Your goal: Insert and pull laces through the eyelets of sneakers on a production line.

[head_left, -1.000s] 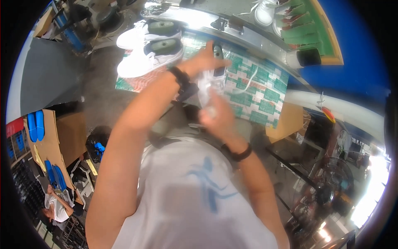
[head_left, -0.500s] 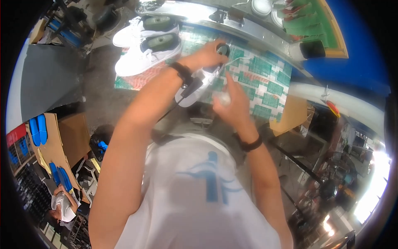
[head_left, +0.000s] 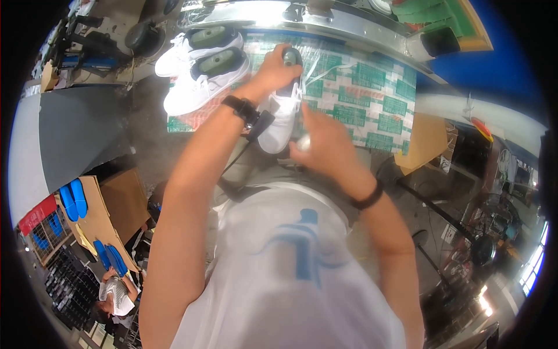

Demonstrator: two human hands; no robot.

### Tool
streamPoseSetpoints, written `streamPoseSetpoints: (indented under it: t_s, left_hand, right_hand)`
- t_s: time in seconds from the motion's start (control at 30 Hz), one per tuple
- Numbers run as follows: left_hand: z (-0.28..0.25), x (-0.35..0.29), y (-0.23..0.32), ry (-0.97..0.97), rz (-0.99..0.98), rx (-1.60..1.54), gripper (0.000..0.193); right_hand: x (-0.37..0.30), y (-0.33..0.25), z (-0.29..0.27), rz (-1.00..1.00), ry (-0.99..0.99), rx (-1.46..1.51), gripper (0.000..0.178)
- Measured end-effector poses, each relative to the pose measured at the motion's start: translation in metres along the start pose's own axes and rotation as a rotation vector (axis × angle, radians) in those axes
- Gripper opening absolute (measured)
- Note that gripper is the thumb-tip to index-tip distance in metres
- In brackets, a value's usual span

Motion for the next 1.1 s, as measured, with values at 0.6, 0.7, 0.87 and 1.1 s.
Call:
streamPoseSetpoints:
  t_s: [0.6,0.7,0.87,1.1]
  left_hand:
    - [-0.002,-0.013,-0.008,0.153,-0.048,-0.27,0.079]
    - [-0.012,-0.007,-0.012,0.078,-0.055,-0.192,0.08]
    - [-0.017,-0.004,0.001,-0.121,-0.024,0.029,0.092]
    - [-0.009,-0.001,-0.008,-0.032,0.035,0.023,0.07]
  right_hand:
    - [-0.081,-0.029,0.006,0.258,-0.121,0.37,0.091]
    - [-0.035,-0.023,0.007,0.051,0.096,0.254,0.089]
    - [0.005,-0.011,0.03,-0.058,0.153,0.222,0.09]
    - [0.015,-0.027,0.056,0.153,0.184,0.394,0.089]
Point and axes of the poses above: each hand's wrist, its own x-axis towards the middle knuckle, its own z-axis out of the palm, y = z × x, the point moved 7 cm from there along x, towards the middle knuckle, and after that the axes turned 3 degrees about x, right-handed, at the moved point
